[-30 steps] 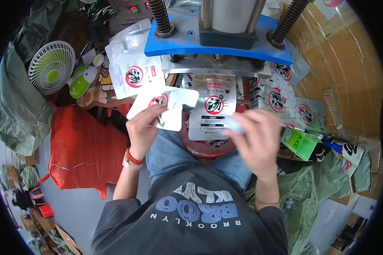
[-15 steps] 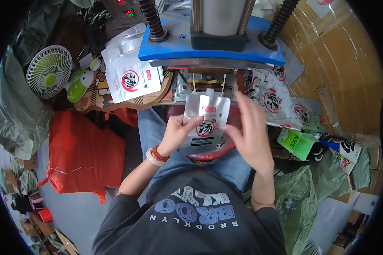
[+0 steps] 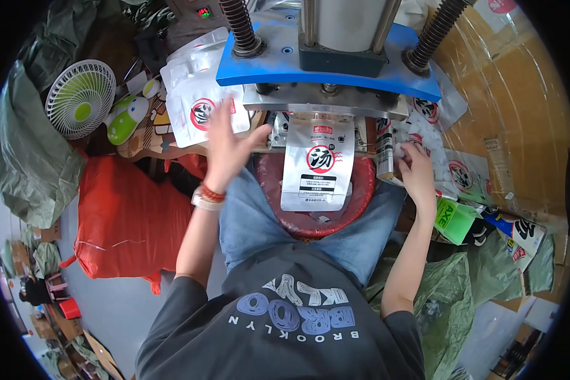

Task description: The recorder is placing small plastic packets into a manual heat-sealing machine and operating the press to seal them.

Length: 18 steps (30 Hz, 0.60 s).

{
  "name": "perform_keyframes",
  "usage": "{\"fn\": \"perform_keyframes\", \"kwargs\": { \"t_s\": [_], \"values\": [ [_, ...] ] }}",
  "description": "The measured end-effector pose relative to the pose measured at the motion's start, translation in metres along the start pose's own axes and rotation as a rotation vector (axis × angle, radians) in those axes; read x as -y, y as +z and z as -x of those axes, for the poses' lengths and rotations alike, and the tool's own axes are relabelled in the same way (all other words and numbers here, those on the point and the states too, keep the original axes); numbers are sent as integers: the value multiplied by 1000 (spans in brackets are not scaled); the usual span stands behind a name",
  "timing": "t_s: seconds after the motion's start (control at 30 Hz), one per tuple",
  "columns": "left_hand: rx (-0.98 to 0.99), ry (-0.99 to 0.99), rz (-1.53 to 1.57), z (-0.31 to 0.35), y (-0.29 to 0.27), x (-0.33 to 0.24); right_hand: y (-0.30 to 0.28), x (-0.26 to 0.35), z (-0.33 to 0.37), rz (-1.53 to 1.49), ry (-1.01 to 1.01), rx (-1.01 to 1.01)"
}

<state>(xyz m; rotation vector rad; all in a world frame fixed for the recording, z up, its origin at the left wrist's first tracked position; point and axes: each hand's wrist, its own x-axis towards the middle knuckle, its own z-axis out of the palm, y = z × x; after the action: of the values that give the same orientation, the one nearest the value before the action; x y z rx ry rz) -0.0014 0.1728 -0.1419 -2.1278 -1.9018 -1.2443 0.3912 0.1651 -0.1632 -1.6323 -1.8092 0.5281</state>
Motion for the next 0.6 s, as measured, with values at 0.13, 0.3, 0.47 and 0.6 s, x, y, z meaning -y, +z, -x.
{"fn": "perform_keyframes", "kwargs": {
  "t_s": [0.13,0.3,0.47,0.6],
  "values": [
    [354,96,-456,29,-24,52,-16,42,16,43,48,-249],
    [192,-78,42,57,-55,35,-32,124,57,-219,-318,-259],
    [38,232,80,55,-65,-37,6,186,49,245,-723,-188],
    [155,380,78,49,-90,-74,-6,196,56,85,-884,27]
  ]
}}
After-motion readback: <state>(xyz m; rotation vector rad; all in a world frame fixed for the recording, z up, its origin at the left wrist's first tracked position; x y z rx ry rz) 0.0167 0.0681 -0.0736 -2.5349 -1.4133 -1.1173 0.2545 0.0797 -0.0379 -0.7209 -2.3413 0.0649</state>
